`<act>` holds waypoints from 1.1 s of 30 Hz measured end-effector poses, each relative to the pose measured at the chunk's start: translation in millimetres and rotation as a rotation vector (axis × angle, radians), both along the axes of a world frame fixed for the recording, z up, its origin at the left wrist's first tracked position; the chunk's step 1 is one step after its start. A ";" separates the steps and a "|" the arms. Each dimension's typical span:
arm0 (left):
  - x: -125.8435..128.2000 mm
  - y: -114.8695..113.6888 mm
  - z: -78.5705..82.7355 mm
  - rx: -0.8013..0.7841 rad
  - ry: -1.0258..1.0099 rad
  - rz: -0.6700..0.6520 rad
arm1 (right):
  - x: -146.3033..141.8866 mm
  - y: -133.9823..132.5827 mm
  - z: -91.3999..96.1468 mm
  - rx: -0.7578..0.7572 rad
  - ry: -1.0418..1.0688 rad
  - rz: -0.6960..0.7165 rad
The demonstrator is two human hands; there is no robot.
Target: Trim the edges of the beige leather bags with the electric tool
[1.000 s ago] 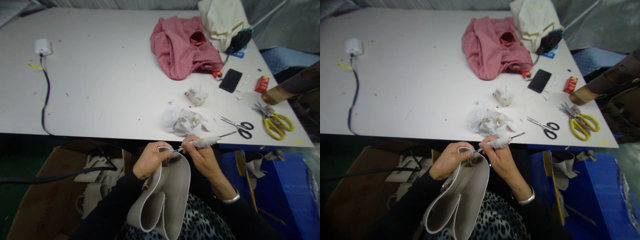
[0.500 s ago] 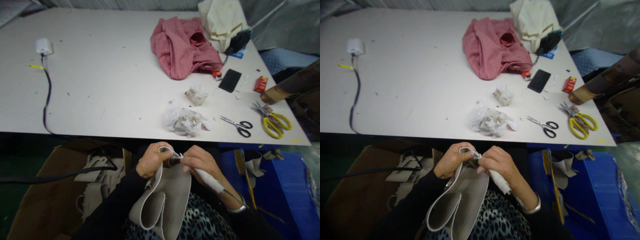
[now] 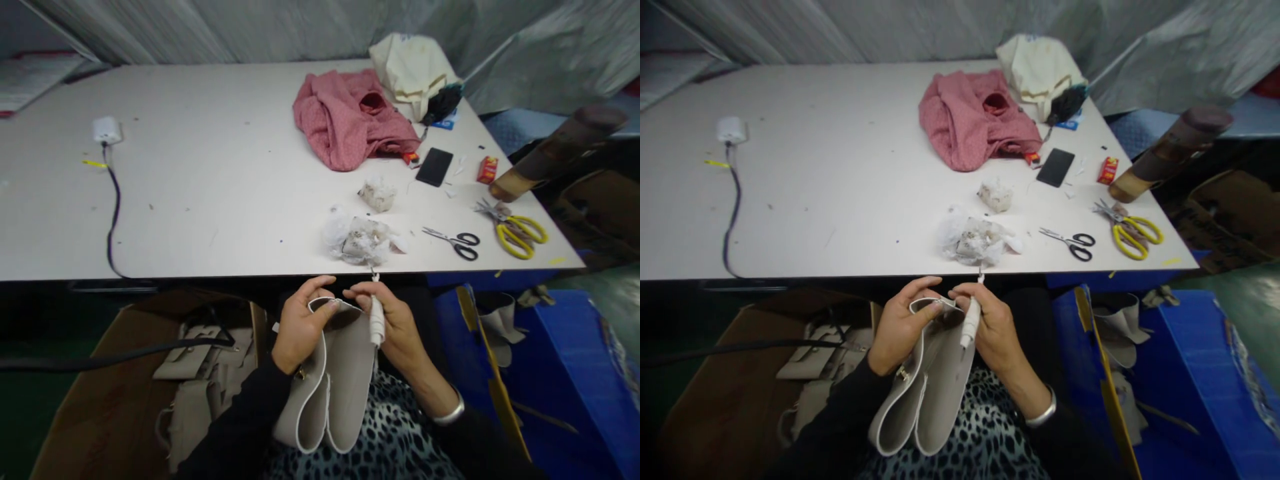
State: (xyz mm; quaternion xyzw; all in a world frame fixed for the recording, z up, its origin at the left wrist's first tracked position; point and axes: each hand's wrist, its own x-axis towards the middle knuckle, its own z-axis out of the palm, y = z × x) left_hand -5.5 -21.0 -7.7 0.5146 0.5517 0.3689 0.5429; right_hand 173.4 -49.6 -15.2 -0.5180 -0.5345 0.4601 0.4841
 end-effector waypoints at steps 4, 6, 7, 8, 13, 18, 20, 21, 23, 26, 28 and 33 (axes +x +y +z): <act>-1.0 -13.7 6.3 0.057 -0.004 0.012 | -7.0 -7.9 -2.8 -0.038 -0.110 0.074; -1.0 -20.7 9.5 0.079 0.006 0.017 | -8.1 -12.1 -2.0 -0.042 -0.159 0.120; -0.8 -24.1 11.2 0.092 0.019 0.023 | -8.4 -14.2 -0.9 -0.039 -0.166 0.137; -0.6 -27.3 12.8 0.108 0.036 0.033 | -8.7 -16.2 0.8 -0.033 -0.163 0.147; -0.7 -42.8 18.8 0.190 0.082 0.133 | -13.4 -26.3 13.4 0.012 -0.205 0.121; -6.4 -58.5 20.6 0.216 0.138 0.166 | -21.8 -35.4 20.8 0.155 -0.364 0.102; -9.6 -63.9 20.7 0.232 0.155 0.177 | -24.9 -38.8 20.9 0.209 -0.439 0.090; -11.1 -66.1 20.6 0.236 0.153 0.180 | -26.3 -40.5 20.5 0.225 -0.460 0.086; -13.6 -69.6 20.0 0.235 0.133 0.180 | -28.2 -43.7 19.2 0.246 -0.461 0.079; -15.2 -72.6 18.1 0.221 0.091 0.159 | -28.5 -47.1 16.6 0.259 -0.413 0.082; -15.1 -73.6 16.8 0.218 0.067 0.141 | -27.3 -47.9 14.8 0.255 -0.397 0.073; -16.9 -74.7 17.4 0.225 0.034 0.074 | -24.8 -46.2 9.4 0.239 -0.295 0.070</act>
